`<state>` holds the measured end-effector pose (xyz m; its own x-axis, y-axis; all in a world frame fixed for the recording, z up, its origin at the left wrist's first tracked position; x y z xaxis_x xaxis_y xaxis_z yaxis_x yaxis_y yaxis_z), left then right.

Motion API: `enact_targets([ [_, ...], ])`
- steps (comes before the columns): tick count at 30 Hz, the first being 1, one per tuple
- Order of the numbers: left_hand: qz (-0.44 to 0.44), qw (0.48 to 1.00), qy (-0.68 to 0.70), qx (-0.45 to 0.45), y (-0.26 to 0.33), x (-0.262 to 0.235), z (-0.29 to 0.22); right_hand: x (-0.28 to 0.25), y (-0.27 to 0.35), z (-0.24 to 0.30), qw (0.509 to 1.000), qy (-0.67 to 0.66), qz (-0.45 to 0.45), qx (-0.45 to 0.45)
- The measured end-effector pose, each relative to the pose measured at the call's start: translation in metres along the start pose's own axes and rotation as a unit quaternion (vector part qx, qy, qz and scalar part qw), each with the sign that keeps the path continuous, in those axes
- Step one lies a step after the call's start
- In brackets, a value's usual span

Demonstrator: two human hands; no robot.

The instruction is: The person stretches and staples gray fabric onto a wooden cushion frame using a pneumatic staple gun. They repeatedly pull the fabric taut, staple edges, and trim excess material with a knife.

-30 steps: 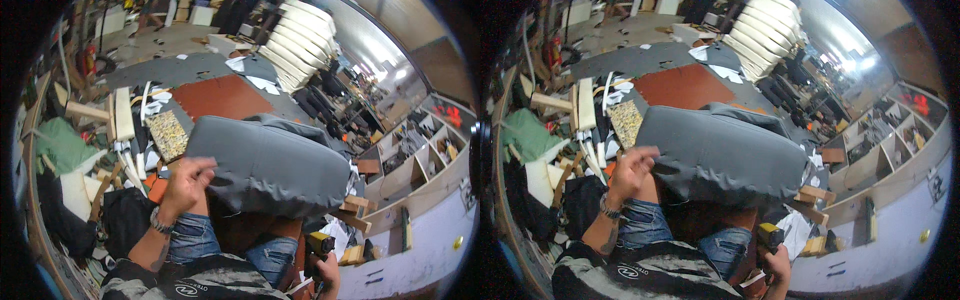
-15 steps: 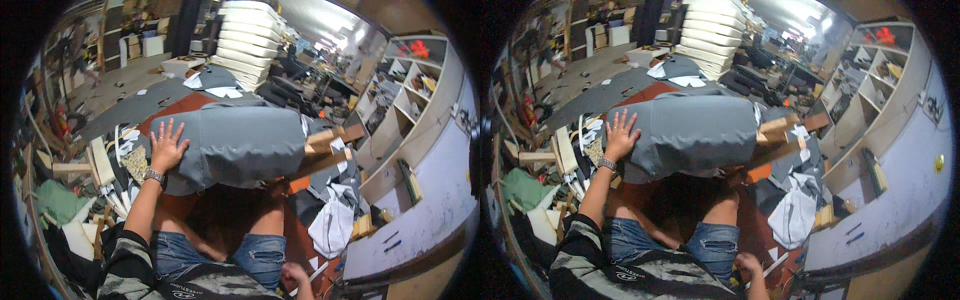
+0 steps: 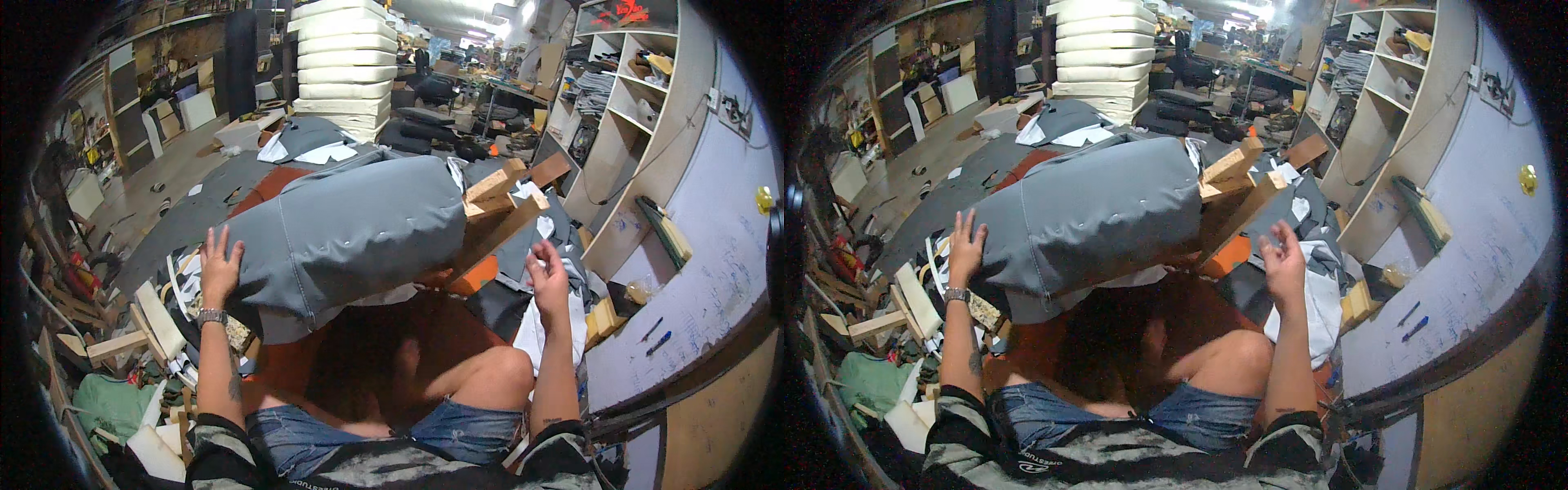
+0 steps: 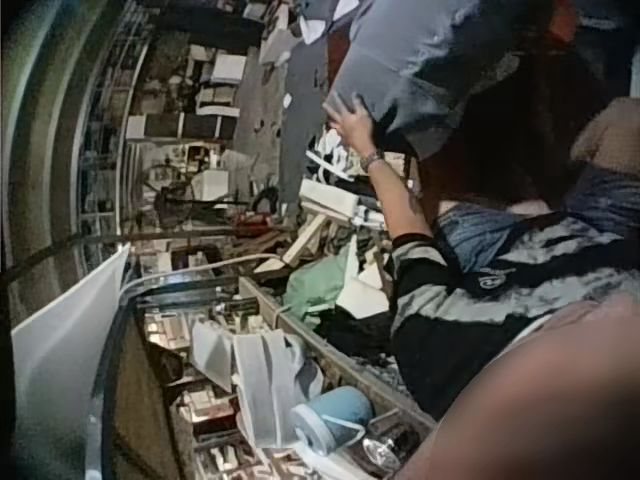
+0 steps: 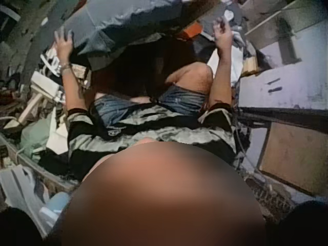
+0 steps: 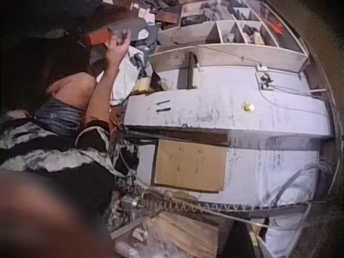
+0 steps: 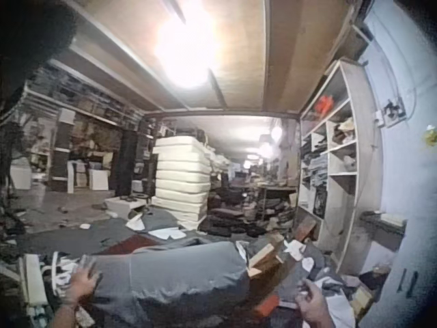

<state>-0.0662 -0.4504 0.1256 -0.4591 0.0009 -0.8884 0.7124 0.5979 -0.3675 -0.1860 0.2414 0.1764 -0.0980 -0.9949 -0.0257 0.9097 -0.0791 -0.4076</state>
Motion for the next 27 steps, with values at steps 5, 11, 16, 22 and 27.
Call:
enact_targets([
  [5,0.074,0.937,0.342,-0.011,0.002,0.013,0.047,0.024,-0.052,-0.052,0.986,-0.077,-0.136,-0.054],
  [11,0.104,0.805,0.583,0.027,-0.028,0.032,0.060,0.059,-0.057,-0.082,0.947,-0.142,-0.274,-0.091],
  [16,0.177,0.689,0.702,0.035,-0.025,0.055,0.053,0.078,-0.075,-0.065,0.938,-0.202,-0.273,-0.067],
  [22,0.189,0.654,0.729,-0.078,0.016,0.057,0.070,0.095,-0.116,-0.076,0.936,-0.220,-0.253,-0.106],
  [27,0.105,0.743,0.661,-0.019,0.079,0.039,0.045,0.111,-0.183,-0.117,0.945,-0.234,-0.209,-0.095],
])
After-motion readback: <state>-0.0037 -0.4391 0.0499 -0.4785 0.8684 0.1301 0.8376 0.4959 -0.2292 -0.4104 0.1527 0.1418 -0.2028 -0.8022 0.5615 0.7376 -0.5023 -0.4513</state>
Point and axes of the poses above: each hand's wrist, its own y-axis away from the middle knuckle, its own x-axis out of the palm, z = x × y, the point moved 7 cm from there along -y, towards the middle knuckle, and after that the axes turned 14 degrees about -y, right-handed, at the moved point
